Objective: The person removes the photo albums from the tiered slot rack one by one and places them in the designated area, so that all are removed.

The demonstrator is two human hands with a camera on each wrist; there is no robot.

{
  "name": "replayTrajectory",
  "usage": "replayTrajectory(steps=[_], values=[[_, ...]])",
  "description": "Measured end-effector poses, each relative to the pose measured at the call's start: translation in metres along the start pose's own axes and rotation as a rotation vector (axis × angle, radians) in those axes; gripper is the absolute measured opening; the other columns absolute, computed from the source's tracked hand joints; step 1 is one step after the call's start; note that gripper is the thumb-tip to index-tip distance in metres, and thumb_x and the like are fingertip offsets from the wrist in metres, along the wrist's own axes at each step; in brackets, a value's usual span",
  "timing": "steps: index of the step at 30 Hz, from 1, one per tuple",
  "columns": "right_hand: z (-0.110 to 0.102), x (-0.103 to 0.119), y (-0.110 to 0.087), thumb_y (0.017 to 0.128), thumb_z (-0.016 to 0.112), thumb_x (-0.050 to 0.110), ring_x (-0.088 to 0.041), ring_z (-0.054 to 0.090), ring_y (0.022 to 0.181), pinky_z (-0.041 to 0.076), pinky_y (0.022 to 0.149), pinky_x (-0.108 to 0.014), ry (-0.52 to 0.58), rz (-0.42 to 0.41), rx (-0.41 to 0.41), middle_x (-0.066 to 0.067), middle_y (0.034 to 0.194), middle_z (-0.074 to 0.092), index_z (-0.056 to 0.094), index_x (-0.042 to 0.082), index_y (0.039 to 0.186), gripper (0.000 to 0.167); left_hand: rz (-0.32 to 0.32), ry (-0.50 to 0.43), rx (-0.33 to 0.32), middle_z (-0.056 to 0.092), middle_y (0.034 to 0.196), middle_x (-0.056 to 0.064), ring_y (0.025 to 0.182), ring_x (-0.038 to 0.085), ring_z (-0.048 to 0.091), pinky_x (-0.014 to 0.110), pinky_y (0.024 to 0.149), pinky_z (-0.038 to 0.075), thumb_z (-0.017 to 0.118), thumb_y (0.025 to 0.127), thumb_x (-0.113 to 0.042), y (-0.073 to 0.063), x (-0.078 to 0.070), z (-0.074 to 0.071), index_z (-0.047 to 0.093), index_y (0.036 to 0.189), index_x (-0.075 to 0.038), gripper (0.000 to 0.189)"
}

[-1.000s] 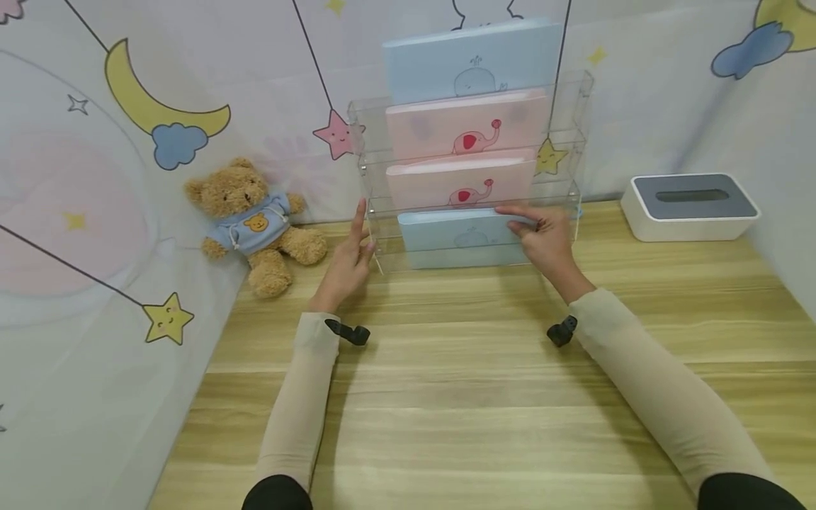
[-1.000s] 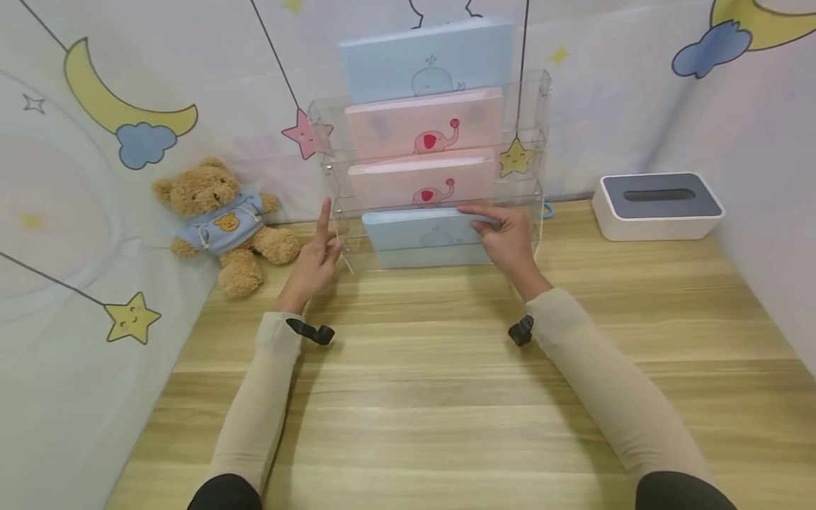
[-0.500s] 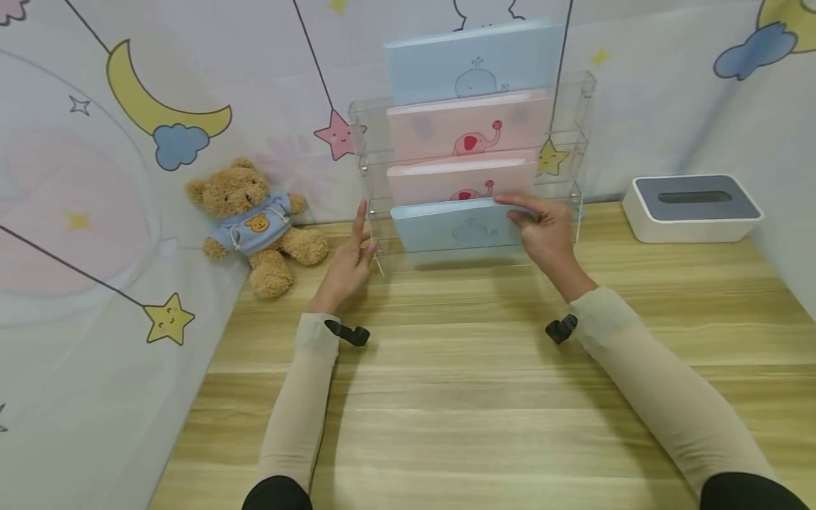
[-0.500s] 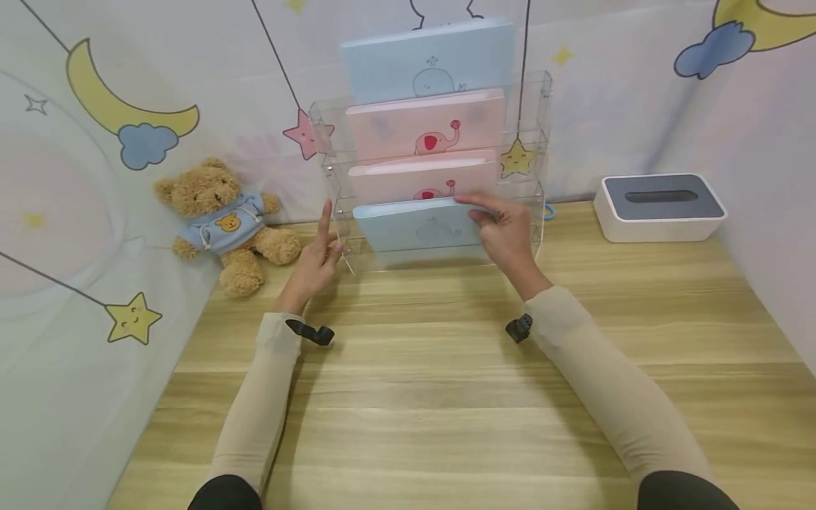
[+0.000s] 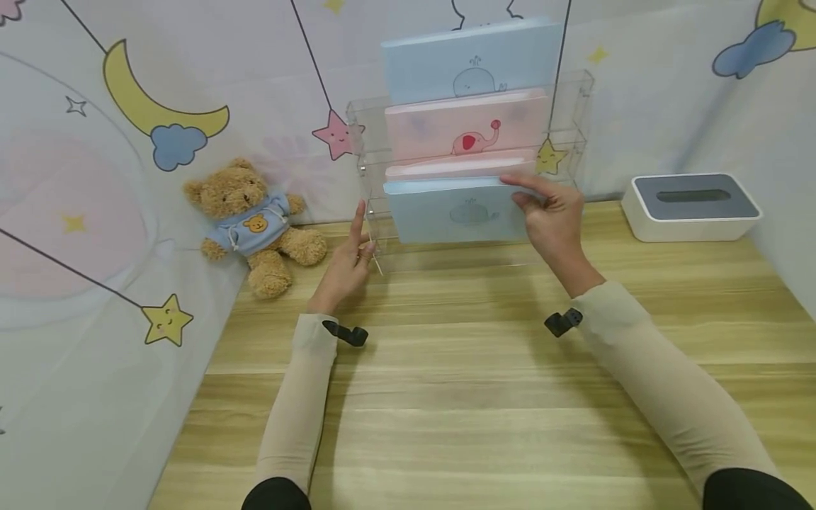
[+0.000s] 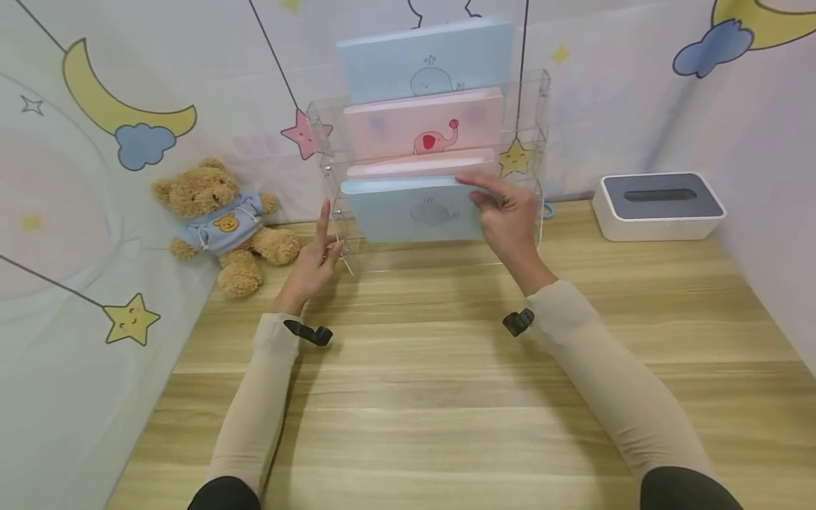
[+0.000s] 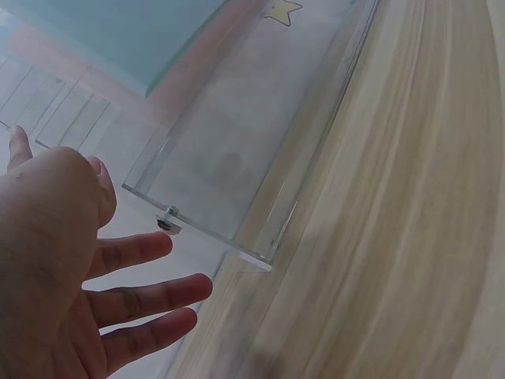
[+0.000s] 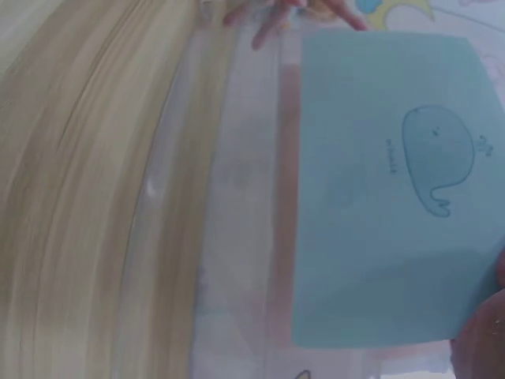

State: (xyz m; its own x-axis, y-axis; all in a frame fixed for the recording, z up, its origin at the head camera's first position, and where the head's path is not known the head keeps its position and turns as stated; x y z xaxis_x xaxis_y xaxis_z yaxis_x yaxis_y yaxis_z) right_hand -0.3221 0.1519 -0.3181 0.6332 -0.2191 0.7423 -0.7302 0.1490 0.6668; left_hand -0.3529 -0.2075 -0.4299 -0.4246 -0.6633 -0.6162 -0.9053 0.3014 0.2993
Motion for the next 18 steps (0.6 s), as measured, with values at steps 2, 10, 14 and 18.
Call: replayTrajectory(steps=[2, 10, 14, 18], values=[[0.000, 0.002, 0.001, 0.093, 0.070, -0.018, 0.005, 0.073, 0.098, 0.022, 0.052, -0.020, 0.013, 0.005, -0.004, 0.002, 0.109, 0.084, 0.087, 0.008, 0.106, 0.034, -0.001, 0.001, 0.002, 0.064, 0.146, 0.032, 0.129, 0.044, 0.069, 0.060, 0.110, 0.054, 0.047, 0.116, -0.022, -0.001, 0.000, 0.000, -0.009, 0.171, -0.046, 0.082], [0.002, 0.006, -0.004, 0.092, 0.068, -0.018, 0.000, 0.063, 0.081, 0.018, 0.049, -0.022, 0.012, 0.045, 0.026, 0.009, 0.109, 0.084, 0.086, 0.006, 0.107, 0.033, -0.007, 0.010, 0.008, 0.066, 0.143, 0.031, 0.127, 0.045, 0.070, 0.061, 0.108, 0.054, 0.045, 0.117, -0.025, -0.001, 0.000, 0.001, -0.010, 0.171, -0.046, 0.080], [0.003, 0.003, -0.010, 0.093, 0.068, -0.016, 0.000, 0.064, 0.091, 0.020, 0.050, -0.023, 0.000, 0.106, 0.059, 0.005, 0.113, 0.084, 0.086, 0.007, 0.109, 0.033, 0.003, 0.016, 0.008, 0.068, 0.141, 0.030, 0.125, 0.044, 0.071, 0.060, 0.106, 0.055, 0.046, 0.117, -0.024, -0.001, -0.002, 0.000, -0.009, 0.172, -0.044, 0.080], [0.005, 0.000, -0.019, 0.095, 0.070, -0.011, 0.000, 0.061, 0.088, 0.023, 0.050, -0.022, -0.026, 0.183, 0.096, 0.006, 0.114, 0.083, 0.087, 0.009, 0.110, 0.030, 0.003, 0.019, 0.008, 0.068, 0.140, 0.030, 0.125, 0.044, 0.071, 0.061, 0.106, 0.054, 0.047, 0.116, -0.020, -0.001, -0.002, 0.001, -0.010, 0.172, -0.044, 0.082]])
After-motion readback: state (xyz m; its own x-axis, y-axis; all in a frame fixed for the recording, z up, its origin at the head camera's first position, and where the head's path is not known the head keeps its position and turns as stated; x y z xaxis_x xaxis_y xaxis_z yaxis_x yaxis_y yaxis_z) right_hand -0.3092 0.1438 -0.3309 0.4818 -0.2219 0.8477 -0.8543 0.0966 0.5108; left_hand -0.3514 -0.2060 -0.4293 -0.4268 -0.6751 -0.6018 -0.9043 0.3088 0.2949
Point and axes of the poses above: each hand's wrist, its own y-axis towards the middle knuckle, its own z-axis out of the palm, x = y × z, the point moved 8 cm from there along y, towards the middle knuckle
